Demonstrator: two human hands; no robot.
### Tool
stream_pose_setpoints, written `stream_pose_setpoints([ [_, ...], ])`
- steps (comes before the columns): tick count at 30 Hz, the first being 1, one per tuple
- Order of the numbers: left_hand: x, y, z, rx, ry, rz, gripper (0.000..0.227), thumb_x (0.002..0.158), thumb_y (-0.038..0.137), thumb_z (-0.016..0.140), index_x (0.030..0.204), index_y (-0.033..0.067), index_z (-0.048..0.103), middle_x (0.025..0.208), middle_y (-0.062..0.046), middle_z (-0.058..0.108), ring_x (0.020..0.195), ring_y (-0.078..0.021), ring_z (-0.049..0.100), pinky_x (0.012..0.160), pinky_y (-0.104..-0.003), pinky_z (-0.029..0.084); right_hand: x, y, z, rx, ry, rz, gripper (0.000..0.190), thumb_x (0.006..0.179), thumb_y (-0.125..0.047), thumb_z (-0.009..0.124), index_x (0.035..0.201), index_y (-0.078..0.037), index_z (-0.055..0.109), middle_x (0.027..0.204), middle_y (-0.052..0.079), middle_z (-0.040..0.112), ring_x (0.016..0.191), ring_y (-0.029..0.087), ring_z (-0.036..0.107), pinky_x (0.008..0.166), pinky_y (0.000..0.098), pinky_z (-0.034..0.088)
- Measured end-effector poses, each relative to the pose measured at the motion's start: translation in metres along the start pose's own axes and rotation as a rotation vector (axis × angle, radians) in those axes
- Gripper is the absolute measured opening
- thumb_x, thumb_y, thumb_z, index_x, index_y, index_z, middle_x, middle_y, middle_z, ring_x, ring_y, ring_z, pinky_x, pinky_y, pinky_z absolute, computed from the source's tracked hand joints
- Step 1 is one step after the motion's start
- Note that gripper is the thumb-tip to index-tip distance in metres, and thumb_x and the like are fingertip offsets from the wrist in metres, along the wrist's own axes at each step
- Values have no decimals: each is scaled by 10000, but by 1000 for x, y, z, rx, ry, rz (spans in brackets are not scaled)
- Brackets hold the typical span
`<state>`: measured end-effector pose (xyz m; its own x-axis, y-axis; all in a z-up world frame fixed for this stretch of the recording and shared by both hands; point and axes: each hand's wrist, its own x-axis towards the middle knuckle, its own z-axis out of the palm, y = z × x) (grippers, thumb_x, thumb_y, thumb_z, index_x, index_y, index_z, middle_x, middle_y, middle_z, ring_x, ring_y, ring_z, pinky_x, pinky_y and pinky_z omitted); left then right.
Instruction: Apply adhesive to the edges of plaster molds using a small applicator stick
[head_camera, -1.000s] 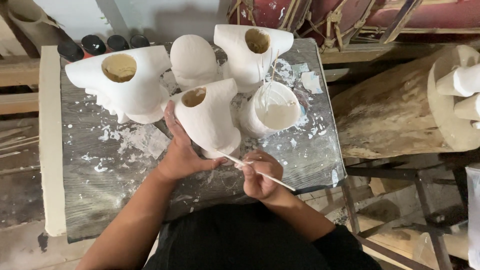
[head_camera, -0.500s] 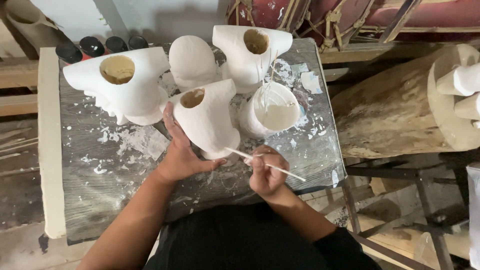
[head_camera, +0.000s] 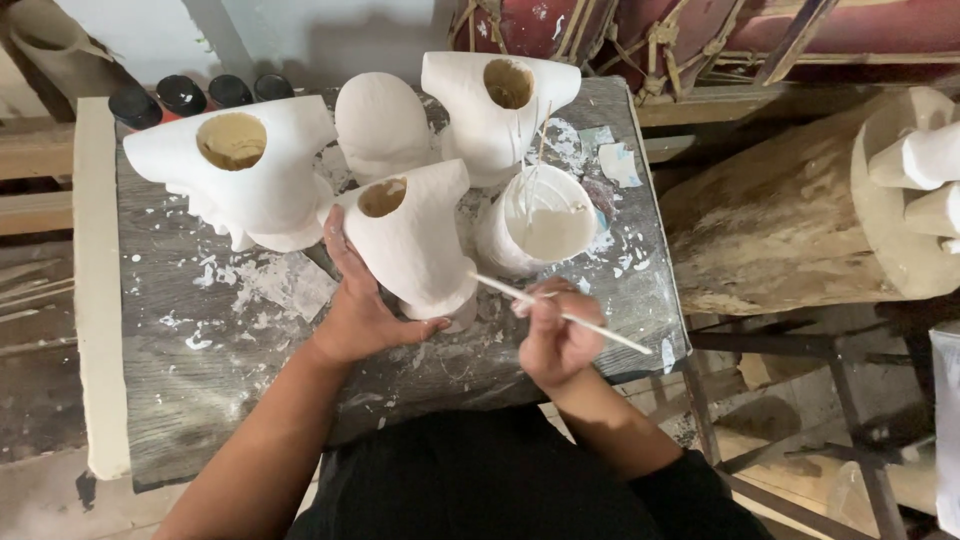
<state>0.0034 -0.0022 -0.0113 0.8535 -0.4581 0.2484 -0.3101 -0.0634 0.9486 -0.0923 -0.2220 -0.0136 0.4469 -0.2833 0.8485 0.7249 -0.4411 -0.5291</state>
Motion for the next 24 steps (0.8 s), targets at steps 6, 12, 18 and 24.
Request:
stream_pose_setpoints([
  [6,3,4,2,-18,18,-20,1732,439,337,1047,1483,1,-294,1540,-477,198,1416,-595,341,1196,-587,315,99,-11,-38,-204,-15,236,109,1088,-76,578,1025,-45,494,787,64,564,632,131,577,647,258,534],
  [12,0,8,-2,8,-6,-51,1718,465,364,1028,1482,-21,-302,1514,-488,208,1393,-623,321,1173,-622,294,144,-42,-30,-393,-401,464,390,1167,-266,361,979,23,544,793,215,661,727,283,633,760,448,539],
  [18,1,12,-2,28,-29,-85,1724,458,357,1020,1495,-10,-308,1532,-481,142,1383,-619,311,1163,-633,311,159,-38,-29,-658,-751,526,182,1046,-196,612,970,-38,562,778,185,744,811,446,721,786,542,549],
  [24,-3,2,-1,4,-50,-58,1721,481,393,1011,1495,-22,-317,1537,-475,90,1396,-626,245,1149,-629,314,179,-47,-15,-608,-773,591,66,868,-132,782,910,-81,780,736,164,777,722,389,746,716,475,572],
])
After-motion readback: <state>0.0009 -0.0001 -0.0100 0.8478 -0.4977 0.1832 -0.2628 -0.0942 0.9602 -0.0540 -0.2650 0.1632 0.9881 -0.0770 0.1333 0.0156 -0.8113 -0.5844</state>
